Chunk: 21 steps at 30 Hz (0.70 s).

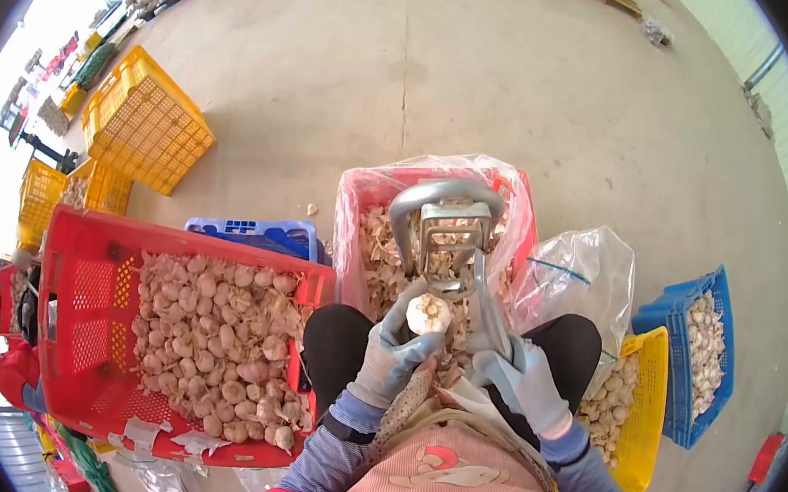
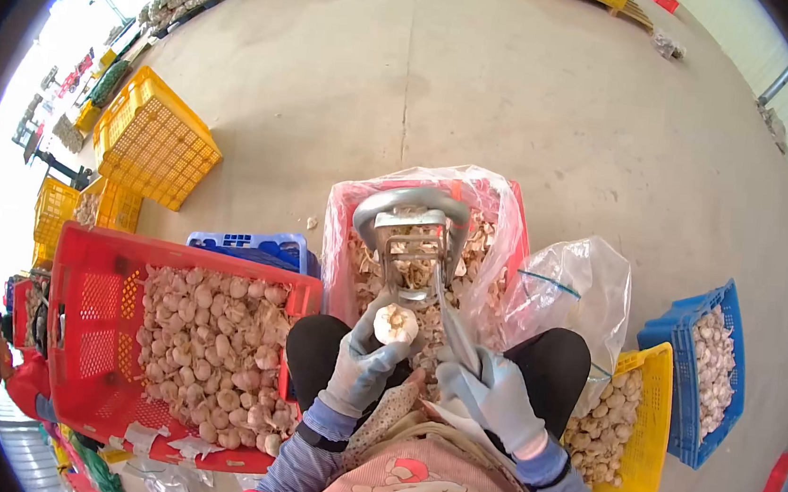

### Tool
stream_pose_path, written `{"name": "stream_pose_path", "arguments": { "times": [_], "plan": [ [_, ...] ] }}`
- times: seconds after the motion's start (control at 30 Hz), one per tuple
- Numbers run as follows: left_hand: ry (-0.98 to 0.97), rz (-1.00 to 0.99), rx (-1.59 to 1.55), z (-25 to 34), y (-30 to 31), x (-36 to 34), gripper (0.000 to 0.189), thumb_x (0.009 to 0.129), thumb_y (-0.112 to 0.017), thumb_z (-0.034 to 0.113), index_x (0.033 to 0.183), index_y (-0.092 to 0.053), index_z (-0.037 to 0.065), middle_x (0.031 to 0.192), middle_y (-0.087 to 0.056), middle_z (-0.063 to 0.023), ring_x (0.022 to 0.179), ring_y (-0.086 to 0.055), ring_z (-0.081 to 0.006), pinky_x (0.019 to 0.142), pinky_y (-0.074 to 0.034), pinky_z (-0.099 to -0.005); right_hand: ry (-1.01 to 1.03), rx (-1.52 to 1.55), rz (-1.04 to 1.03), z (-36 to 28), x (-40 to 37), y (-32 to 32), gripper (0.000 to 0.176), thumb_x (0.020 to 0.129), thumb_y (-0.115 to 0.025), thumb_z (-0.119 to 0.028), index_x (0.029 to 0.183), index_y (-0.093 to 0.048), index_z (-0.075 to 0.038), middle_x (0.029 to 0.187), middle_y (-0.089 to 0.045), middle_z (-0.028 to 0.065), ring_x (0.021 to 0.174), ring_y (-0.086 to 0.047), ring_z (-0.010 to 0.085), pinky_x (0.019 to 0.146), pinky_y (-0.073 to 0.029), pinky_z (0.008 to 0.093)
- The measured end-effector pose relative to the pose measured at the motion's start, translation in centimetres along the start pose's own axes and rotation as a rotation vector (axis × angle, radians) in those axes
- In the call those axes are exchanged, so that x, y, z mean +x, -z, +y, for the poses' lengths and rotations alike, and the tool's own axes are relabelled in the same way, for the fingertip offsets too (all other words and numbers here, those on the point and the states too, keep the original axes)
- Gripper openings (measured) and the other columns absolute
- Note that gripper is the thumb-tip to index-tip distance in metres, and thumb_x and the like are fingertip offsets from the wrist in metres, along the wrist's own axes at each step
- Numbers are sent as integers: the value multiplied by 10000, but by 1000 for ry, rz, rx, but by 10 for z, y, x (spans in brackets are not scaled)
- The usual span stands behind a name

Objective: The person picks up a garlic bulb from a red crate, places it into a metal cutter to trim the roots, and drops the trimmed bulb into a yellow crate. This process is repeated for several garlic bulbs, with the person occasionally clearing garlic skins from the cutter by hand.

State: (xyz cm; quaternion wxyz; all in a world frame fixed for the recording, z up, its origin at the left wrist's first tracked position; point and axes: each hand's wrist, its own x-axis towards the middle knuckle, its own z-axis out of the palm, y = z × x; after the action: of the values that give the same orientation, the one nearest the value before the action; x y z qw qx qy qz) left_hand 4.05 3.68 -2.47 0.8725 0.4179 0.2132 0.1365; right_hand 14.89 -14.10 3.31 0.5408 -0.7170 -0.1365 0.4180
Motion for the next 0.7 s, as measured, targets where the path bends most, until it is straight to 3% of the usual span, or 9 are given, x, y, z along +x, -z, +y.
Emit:
{"name": "stream_pose_path", "arguments": {
  "times": [0.03, 0.13, 0.37, 0.57, 0.67, 0.7],
  "plan": [
    [6, -3, 63, -1, -1, 3, 718, 838, -734, 99, 1459, -390, -5, 1224, -612, -56, 1079, -598, -125, 951, -484, -282, -59, 160, -15, -2, -6, -1, 365, 871, -736, -277, 1073, -661, 18, 820, -671, 79, 690, -616, 113, 638, -488, 280],
    [57, 0, 36, 4, -13, 9, 666, 830, -741, 70, 1422, -447, -9, 1234, -613, -51, 1087, -594, -120, 951, -479, -277, 11, 36, 18, -11, -11, -2, 320, 878, -734, -239, 1066, -668, 12, 800, -655, 27, 709, -584, 68, 628, -474, 252],
    [69, 141, 98, 8, -22, 14, 500, 795, -781, 88, 1244, -603, -42, 1096, -678, -42, 935, -638, -84, 829, -513, -229, 23, -6, 68, -7, -15, -3, 311, 891, -717, -260, 1031, -655, 11, 727, -648, 62, 649, -593, 98, 625, -485, 280],
    [120, 176, 74, 12, -25, 13, 459, 810, -742, 97, 1226, -610, -47, 1060, -692, -58, 918, -652, -112, 823, -532, -266, 96, -30, 135, -17, -29, -7, 302, 903, -653, -206, 1110, -610, 9, 740, -676, 114, 670, -680, 247, 624, -513, 333],
    [79, 156, 109, 12, -21, 17, 459, 799, -766, 94, 1212, -623, -44, 1072, -688, -56, 911, -645, -96, 808, -524, -242, 347, -582, 259, 18, -4, -8, 345, 891, -648, -249, 1116, -601, 8, 774, -683, 154, 712, -682, 334, 629, -526, 388],
    [64, 150, 131, 13, -20, 19, 458, 792, -777, 90, 1205, -628, -43, 1080, -686, -56, 907, -642, -90, 801, -520, -231, 317, -601, 283, 33, 3, -9, 418, 875, -669, -324, 1133, -603, -1, 830, -679, 186, 760, -677, 358, 664, -527, 427]
  ]
}}
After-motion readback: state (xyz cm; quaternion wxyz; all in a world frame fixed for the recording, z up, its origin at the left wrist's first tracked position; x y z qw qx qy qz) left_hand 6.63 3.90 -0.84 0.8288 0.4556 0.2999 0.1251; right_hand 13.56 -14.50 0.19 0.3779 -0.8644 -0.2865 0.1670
